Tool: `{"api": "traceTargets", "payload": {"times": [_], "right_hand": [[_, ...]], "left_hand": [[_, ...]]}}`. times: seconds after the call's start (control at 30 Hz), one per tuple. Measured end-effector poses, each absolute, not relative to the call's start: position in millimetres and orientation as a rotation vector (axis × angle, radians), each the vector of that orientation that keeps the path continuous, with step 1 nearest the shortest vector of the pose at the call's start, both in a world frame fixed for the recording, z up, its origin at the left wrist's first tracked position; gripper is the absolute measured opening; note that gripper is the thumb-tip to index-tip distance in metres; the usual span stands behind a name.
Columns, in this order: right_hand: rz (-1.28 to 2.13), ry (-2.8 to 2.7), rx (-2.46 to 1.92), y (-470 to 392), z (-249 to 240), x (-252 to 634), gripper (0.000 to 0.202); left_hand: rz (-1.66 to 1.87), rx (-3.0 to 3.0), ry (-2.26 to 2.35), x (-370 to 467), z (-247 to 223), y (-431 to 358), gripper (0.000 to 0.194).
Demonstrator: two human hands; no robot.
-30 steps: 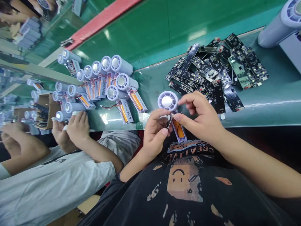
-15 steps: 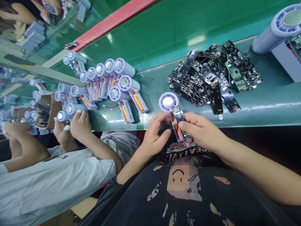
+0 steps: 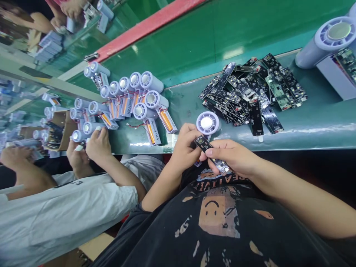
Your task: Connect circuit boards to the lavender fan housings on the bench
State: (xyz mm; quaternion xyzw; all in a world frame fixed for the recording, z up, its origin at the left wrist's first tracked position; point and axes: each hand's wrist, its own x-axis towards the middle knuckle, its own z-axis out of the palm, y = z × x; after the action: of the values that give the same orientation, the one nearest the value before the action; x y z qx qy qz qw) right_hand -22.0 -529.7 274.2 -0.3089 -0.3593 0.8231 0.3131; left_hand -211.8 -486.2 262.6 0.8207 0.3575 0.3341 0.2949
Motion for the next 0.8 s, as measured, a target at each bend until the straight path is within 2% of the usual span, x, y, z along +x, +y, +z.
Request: {"api": "traceTargets", "payload": {"times": [0.13, 0.47, 0.67, 0.73, 0.8], "right_hand": [[2.273, -0.757, -0.786, -528.4, 267.4, -13.8, 0.042], [2.238, -0.699, -0.773, -528.2, 261.8, -4.4, 0.037], [2.181, -0.78, -0.881, -535.9, 262.6, -5.7, 0.041], [2.084, -0.867, -0.928, -537.9, 263.8, -7.0, 0.04], [2.005, -0.946, -0.969, -539.2, 264.8, -7.6, 0.041]], "left_hand": [[0.986, 2.313, 0.988, -214.2, 269.5, -485.0, 0.014], [0.948, 2.751, 1.027, -218.2, 281.6, -486.5, 0.006], [0.81, 2.554, 0.876, -222.5, 287.1, -485.0, 0.008], [0.817, 2.514, 0.959, -222.7, 289.0, -481.3, 0.014], [0.8, 2.527, 0.991, -221.2, 292.6, -474.9, 0.03]]}}
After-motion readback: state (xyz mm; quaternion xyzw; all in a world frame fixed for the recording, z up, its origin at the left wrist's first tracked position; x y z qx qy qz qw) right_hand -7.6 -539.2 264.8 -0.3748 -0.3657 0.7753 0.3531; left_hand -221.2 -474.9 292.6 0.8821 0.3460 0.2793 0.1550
